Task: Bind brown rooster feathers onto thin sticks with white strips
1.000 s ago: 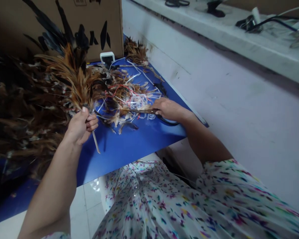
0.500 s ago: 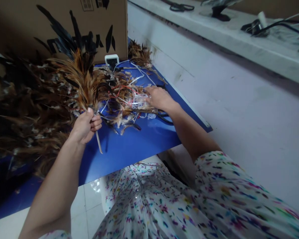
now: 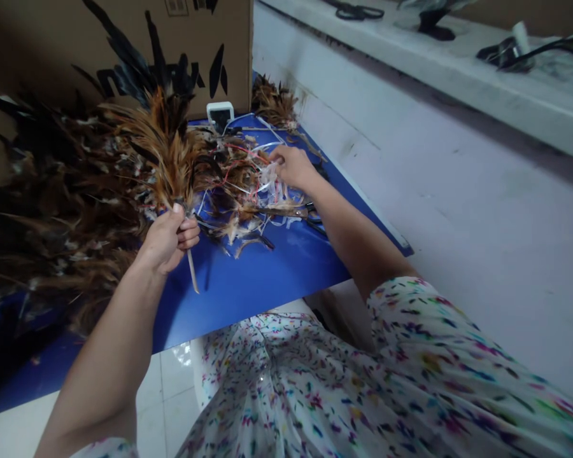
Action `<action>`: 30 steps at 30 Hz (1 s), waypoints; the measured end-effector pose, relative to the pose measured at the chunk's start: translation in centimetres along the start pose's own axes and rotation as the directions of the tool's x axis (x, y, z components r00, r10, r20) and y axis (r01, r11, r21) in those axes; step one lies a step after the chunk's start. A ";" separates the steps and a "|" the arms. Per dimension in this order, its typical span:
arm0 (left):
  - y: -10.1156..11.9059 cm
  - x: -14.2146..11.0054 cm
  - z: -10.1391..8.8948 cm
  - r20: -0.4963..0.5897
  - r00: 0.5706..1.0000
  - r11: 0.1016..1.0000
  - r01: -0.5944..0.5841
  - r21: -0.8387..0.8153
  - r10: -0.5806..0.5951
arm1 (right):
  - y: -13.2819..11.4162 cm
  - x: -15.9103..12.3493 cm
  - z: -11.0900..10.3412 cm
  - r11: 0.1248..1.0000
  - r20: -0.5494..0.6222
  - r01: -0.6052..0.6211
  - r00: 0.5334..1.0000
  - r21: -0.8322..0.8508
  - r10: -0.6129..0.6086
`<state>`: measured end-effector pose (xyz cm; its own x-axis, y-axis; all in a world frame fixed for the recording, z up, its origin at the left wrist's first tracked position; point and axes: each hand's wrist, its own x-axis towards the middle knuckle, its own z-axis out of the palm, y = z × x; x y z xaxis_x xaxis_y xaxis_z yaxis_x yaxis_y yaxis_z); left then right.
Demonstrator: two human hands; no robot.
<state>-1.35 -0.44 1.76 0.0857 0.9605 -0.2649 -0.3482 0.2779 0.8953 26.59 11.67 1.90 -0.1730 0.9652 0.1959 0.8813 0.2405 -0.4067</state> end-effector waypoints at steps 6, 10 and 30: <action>-0.2 0.1 -0.1 0.020 1.000 1.000 -0.018 -0.007 0.018 | -1.8 -1.8 -0.7 0.989 -0.078 0.146 0.987 0.030 -0.143; -0.3 0.2 -0.3 0.028 0.999 1.000 -0.022 0.000 0.022 | -3.9 -2.2 0.7 0.996 0.075 0.050 0.996 -0.079 -0.044; -0.2 0.6 -0.9 0.020 0.999 0.997 -0.041 -0.067 0.043 | -5.2 1.5 2.9 0.981 -0.051 0.131 0.991 0.146 -0.125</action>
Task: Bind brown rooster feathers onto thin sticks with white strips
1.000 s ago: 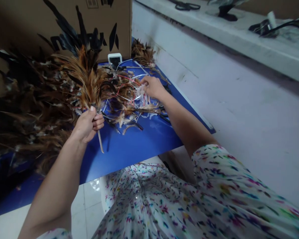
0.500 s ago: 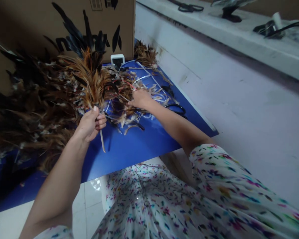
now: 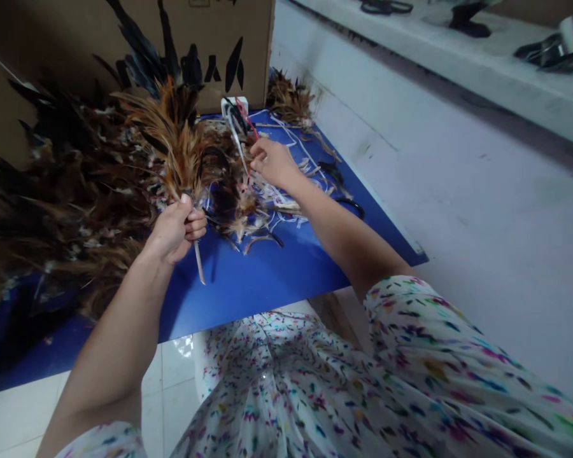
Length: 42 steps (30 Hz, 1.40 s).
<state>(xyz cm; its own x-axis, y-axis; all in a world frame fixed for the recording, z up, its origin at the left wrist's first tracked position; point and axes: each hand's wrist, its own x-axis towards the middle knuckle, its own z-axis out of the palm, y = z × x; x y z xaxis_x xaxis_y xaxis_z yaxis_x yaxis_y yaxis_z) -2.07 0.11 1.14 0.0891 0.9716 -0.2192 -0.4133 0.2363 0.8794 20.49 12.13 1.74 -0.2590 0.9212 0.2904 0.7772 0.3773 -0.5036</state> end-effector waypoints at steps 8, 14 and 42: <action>0.0 0.0 0.0 -0.011 1.000 1.000 0.005 -0.004 -0.005 | -2.7 -4.0 1.0 0.933 0.354 0.276 0.917 -0.229 -0.184; 0.2 0.0 0.1 -0.051 0.999 1.000 0.010 0.000 -0.010 | -2.8 -3.6 2.5 0.959 0.427 0.193 0.900 -0.206 -0.089; -0.1 0.0 0.5 -0.061 0.996 0.998 0.062 -0.026 -0.063 | -0.4 -6.8 -1.3 0.994 -0.011 0.041 0.999 0.102 -0.040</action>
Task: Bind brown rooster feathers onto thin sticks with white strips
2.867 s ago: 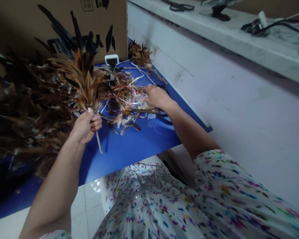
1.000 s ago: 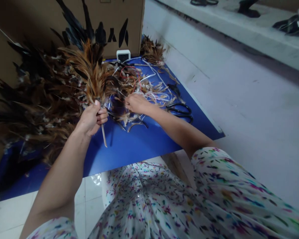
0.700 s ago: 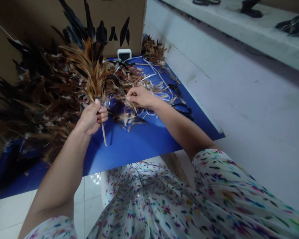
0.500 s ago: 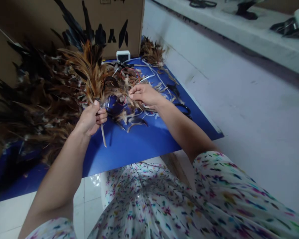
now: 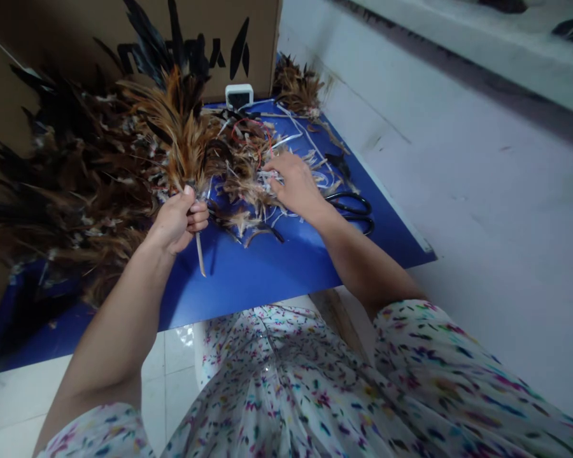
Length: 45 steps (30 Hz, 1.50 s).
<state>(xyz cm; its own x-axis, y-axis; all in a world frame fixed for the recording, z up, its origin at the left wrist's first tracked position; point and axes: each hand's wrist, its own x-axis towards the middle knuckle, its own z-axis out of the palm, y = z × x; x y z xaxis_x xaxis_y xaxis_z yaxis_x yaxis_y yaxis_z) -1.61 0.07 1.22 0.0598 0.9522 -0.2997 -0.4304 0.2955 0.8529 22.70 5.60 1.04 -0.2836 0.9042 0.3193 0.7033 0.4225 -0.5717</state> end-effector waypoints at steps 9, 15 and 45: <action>-0.2 0.1 0.1 -0.014 1.000 1.000 0.012 0.012 -0.012 | -2.5 -2.6 -1.5 0.979 0.450 0.203 0.871 0.034 -0.196; -0.9 0.0 0.3 0.030 0.998 0.998 0.056 0.025 -0.056 | -2.7 -2.8 -1.0 0.967 0.557 0.252 0.809 -0.040 -0.188; 0.2 -0.1 0.2 -0.058 0.998 1.000 0.016 -0.001 -0.016 | -3.4 -2.9 0.0 0.939 0.499 0.343 0.820 -0.034 -0.281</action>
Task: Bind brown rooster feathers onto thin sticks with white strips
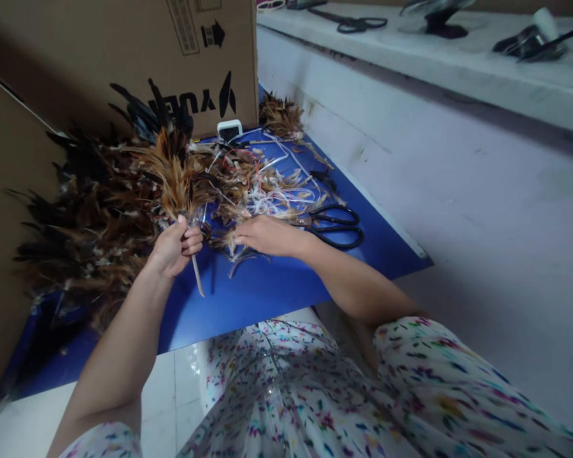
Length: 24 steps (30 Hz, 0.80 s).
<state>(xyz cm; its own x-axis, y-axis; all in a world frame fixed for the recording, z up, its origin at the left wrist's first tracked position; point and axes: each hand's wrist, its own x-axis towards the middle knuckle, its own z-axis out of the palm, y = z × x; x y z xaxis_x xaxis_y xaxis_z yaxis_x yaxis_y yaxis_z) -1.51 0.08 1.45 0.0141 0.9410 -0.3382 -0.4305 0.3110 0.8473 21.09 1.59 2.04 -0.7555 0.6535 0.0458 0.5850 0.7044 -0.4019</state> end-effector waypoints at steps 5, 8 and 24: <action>0.0 -0.1 0.0 0.004 1.000 1.000 -0.002 0.004 0.002 | 3.3 -0.3 -1.5 0.968 -0.356 -0.251 0.904 0.002 0.235; -0.1 0.0 -0.1 0.026 1.000 1.000 -0.006 0.014 0.006 | 6.1 -0.4 -1.8 0.871 -0.483 -0.489 0.774 -0.045 0.410; -0.3 0.0 -0.1 0.069 0.997 0.998 -0.021 0.059 0.017 | 9.7 0.4 -1.3 0.761 -0.359 -0.649 0.710 0.002 0.606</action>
<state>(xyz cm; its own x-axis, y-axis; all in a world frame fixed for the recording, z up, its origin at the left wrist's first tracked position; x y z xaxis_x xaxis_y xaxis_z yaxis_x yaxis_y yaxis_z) -1.49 -0.02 1.19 0.0691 0.9530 -0.2950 -0.3769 0.2988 0.8768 26.81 9.08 -0.68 -0.0758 0.9902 0.1170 0.9346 0.1114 -0.3377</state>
